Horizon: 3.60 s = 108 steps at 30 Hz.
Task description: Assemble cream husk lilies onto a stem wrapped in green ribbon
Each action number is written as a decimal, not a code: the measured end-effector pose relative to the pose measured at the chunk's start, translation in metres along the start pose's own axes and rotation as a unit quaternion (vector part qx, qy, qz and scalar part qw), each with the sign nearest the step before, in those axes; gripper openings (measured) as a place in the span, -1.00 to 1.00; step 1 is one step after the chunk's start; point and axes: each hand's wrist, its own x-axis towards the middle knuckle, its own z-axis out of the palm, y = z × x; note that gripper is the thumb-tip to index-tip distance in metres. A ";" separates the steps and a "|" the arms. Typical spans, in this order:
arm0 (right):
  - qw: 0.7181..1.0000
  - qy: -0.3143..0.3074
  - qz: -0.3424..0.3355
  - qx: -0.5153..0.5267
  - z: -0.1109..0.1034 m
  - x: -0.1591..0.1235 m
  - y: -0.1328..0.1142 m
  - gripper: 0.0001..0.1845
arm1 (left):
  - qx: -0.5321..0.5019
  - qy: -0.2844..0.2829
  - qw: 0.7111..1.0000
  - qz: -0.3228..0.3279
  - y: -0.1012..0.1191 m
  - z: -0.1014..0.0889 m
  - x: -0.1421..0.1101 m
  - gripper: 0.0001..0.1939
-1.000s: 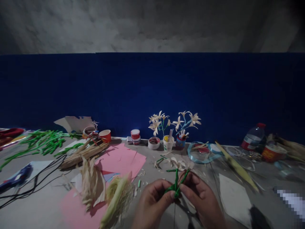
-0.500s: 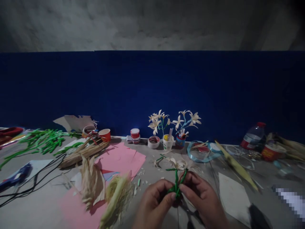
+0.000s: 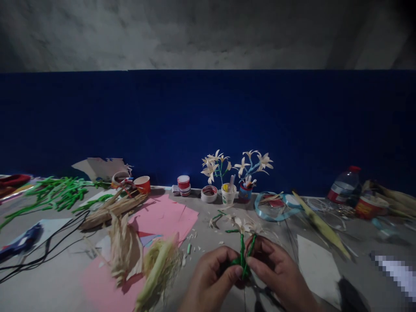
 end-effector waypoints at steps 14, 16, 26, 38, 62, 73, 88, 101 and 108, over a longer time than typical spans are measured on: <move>0.998 0.012 -0.021 -0.064 -0.001 -0.003 0.002 -0.87 | 0.052 -0.016 0.998 0.025 0.000 -0.001 -0.002 -0.64; 0.997 0.013 -0.021 -0.070 -0.001 -0.004 0.002 -0.87 | 0.045 -0.023 0.998 0.024 -0.001 0.000 -0.003 -0.65; 0.996 0.046 -0.029 -0.067 0.002 -0.008 0.005 -0.90 | -0.018 -0.009 0.999 0.034 -0.003 0.006 -0.003 -0.68; 0.992 0.037 -0.032 -0.114 -0.002 -0.007 0.005 -0.86 | -0.015 -0.009 1.000 0.026 -0.001 0.006 -0.002 -0.70; 0.992 0.049 0.058 0.103 0.001 -0.010 0.000 -0.79 | 0.064 0.029 0.995 0.068 -0.023 0.008 0.000 -0.70; 0.988 0.046 0.059 0.134 0.005 -0.010 -0.006 -0.76 | 0.144 0.045 0.982 0.116 -0.029 0.008 0.001 -0.69; 0.990 0.087 0.069 0.090 0.008 -0.014 -0.008 -0.66 | 0.216 0.058 0.963 0.148 -0.032 0.005 0.002 -0.65; 0.996 0.062 0.014 0.058 0.001 -0.014 0.014 -0.80 | 0.104 0.039 0.987 0.115 -0.017 0.007 0.001 -0.70; 0.988 0.153 -0.009 0.020 0.011 -0.019 0.012 -0.79 | 0.215 0.072 0.962 0.152 -0.015 0.001 0.002 -0.74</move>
